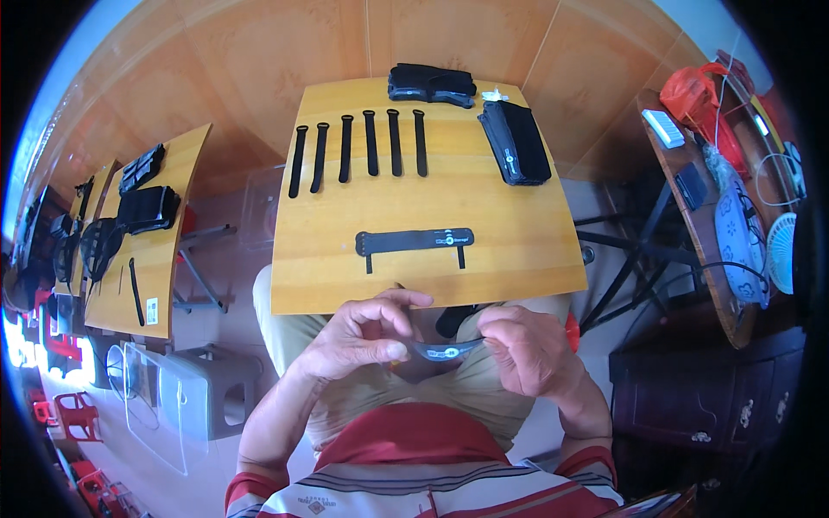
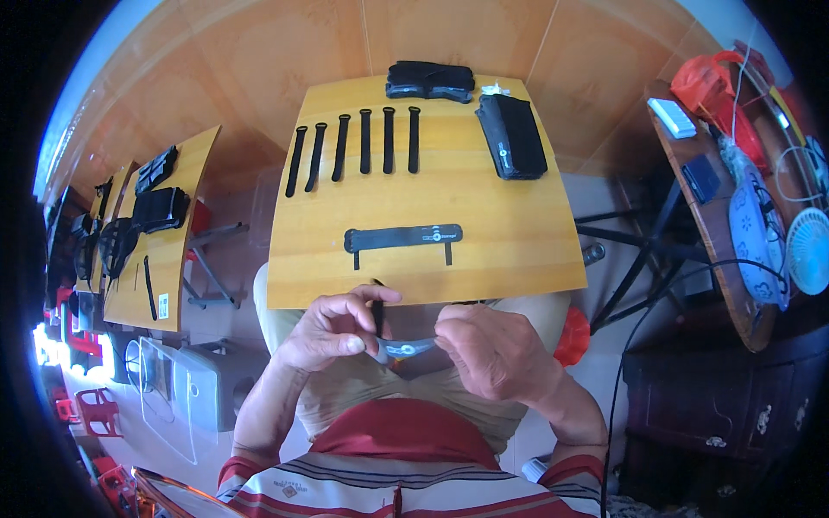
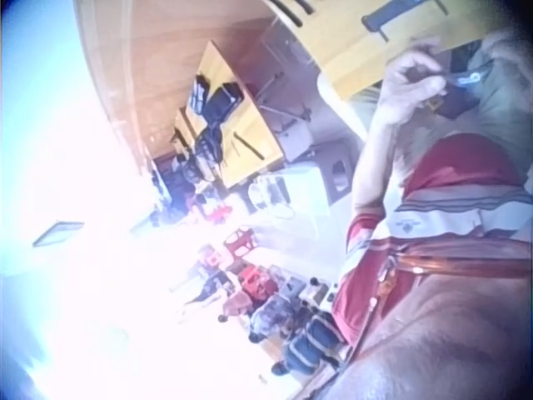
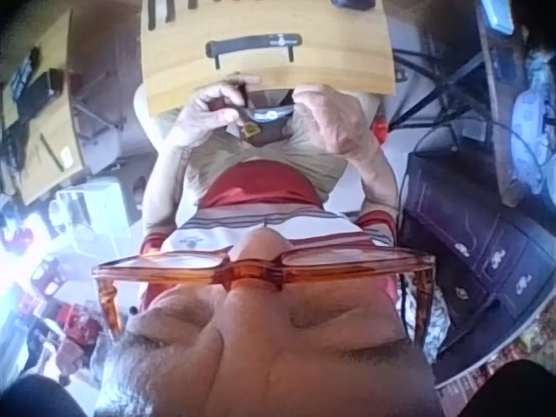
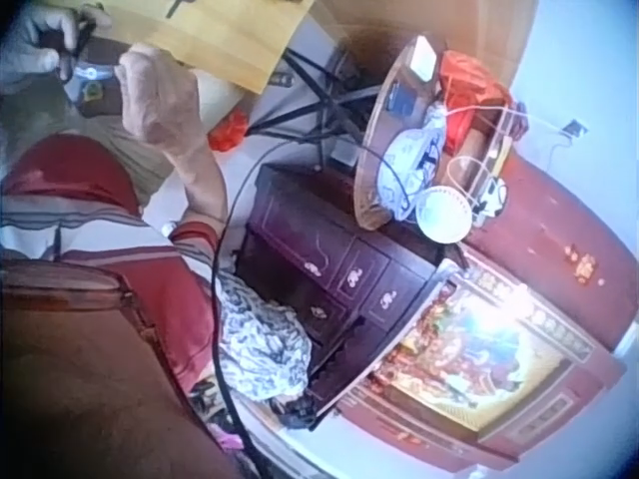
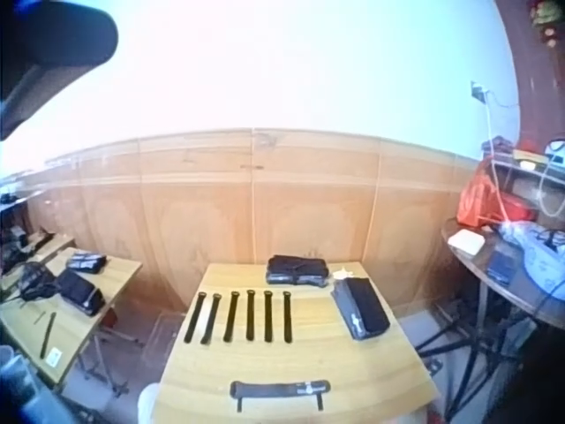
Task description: Inspecting and arranging black textile straps on a wooden table.
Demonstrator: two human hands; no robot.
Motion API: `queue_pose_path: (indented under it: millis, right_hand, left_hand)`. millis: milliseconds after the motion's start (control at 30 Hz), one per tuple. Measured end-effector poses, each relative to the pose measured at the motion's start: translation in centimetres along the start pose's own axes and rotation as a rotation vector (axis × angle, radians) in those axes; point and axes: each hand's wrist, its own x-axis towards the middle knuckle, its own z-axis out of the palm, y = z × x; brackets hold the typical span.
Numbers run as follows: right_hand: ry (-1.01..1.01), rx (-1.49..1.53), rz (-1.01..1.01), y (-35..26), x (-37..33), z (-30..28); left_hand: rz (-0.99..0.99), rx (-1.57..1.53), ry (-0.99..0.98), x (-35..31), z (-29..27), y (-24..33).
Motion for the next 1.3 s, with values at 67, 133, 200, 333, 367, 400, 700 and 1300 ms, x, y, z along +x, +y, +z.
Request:
queue_pose_path:
  millis: [67,133,200,333,367,400,700,1300]
  right_hand:
    - [0.018,0.023,0.023,0.2,-0.7,0.2]
    - [0.034,0.047,0.052,0.4,-1.6,0.3]
    - [0.069,0.083,0.177,1.0,-2.3,0.3]
    - [0.098,0.18,0.328,2.0,-2.3,1.0]
    - [0.088,0.223,0.372,2.4,-2.6,1.6]
    - [0.087,0.227,0.376,2.7,-2.8,1.9]
    - [0.075,0.552,0.628,6.6,-4.3,3.5]
    - [0.162,0.93,1.01,9.6,-4.0,5.1]
  left_hand:
    - [0.144,0.191,-0.075,-0.3,-0.5,-1.2]
    - [0.166,0.194,-0.057,-1.1,0.3,-1.1]
    - [-0.043,0.276,0.097,-2.1,0.3,-0.8]
    - [-0.158,0.588,0.427,-1.9,0.4,-0.7]
    - [-0.093,0.616,0.46,-1.8,0.2,-1.2]
    - [-0.099,0.615,0.463,-1.7,0.3,-1.1]
    - [-0.287,0.88,0.513,-0.6,-0.7,2.0]
    - [-0.119,0.979,0.505,1.1,-3.0,2.8]
